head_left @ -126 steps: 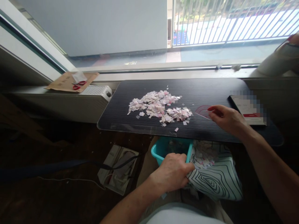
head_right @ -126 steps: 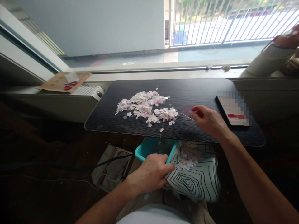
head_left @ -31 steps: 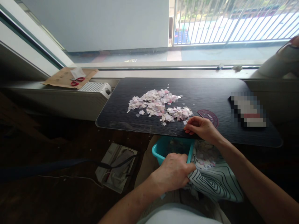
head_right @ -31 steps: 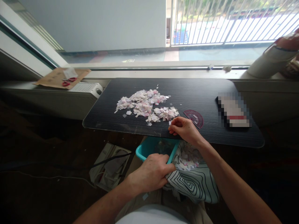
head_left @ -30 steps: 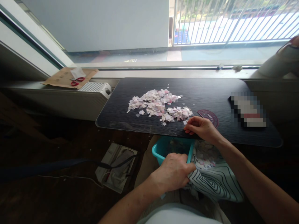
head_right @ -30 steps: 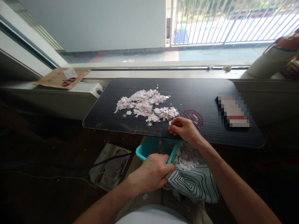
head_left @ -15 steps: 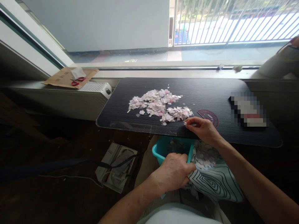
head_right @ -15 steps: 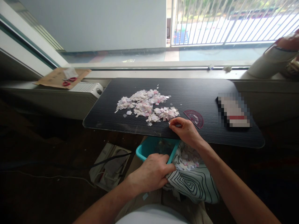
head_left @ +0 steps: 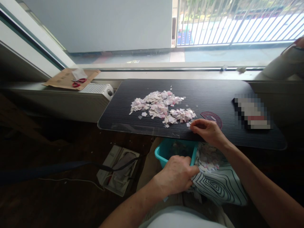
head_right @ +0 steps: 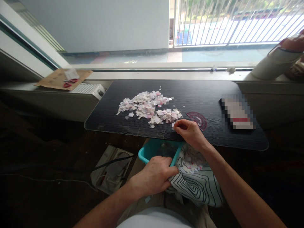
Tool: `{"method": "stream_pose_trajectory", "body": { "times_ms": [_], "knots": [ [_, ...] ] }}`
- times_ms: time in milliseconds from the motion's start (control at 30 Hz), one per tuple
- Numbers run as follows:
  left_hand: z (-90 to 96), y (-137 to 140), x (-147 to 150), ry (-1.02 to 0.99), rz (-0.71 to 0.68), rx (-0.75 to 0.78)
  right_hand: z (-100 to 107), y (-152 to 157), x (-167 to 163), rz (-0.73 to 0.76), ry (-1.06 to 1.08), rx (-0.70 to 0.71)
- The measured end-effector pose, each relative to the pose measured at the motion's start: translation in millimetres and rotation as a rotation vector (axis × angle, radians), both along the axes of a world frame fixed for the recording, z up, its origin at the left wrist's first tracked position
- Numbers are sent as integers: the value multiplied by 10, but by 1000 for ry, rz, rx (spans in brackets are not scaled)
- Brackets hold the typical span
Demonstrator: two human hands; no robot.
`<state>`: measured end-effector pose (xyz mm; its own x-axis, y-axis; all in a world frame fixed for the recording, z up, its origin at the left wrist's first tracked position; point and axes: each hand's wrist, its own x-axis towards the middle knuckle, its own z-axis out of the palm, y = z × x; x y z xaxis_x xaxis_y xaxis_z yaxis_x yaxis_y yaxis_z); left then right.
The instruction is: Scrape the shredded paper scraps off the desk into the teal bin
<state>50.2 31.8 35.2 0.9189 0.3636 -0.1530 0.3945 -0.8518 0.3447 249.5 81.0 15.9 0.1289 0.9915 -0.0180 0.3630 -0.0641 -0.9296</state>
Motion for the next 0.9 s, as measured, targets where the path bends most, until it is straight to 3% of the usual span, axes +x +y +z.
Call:
{"method": "stream_pose_trajectory", "body": {
  "times_ms": [333,567,767,900],
  "knots": [
    [22,13,8,15,-6,-9,-3,4,-1,-42,-57,16],
    [25,8,8,22,-5,-9,8,-30,52,73,-396,246],
    [12,0,9,15,-5,2,65,-62,67,67,-633,196],
    [-9,-8,9,-6,3,15,104,-79,64,82,-660,180]
  ]
}}
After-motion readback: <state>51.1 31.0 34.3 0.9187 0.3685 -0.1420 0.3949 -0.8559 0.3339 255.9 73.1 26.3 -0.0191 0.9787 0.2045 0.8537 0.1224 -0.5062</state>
